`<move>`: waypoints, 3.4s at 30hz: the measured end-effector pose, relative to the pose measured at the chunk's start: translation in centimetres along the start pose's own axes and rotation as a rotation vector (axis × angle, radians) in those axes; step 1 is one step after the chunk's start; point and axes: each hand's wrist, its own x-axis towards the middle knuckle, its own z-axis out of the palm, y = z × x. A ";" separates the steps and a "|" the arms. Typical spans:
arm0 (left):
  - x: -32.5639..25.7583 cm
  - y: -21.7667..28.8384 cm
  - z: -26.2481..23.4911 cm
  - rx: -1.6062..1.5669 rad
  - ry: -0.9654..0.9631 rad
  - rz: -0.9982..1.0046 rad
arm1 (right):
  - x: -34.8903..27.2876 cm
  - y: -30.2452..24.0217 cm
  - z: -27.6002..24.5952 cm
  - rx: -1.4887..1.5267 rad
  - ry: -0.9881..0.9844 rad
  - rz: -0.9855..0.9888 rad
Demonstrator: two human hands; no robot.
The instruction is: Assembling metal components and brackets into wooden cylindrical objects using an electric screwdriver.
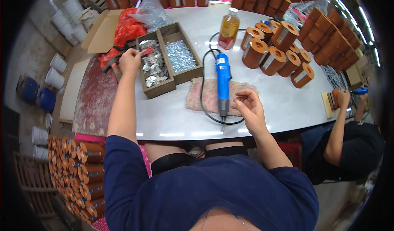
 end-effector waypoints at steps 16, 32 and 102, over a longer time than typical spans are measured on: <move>-9.2 4.2 -7.1 -0.491 0.018 0.086 | 9.6 -4.3 -12.7 -0.304 0.458 -0.296; -26.2 4.7 -12.3 -0.717 -0.173 -0.221 | 21.9 -6.5 -18.2 -1.268 0.826 -0.311; -16.6 26.4 -1.0 -1.152 -0.514 -0.574 | -4.6 -14.2 -13.3 0.247 0.053 -0.363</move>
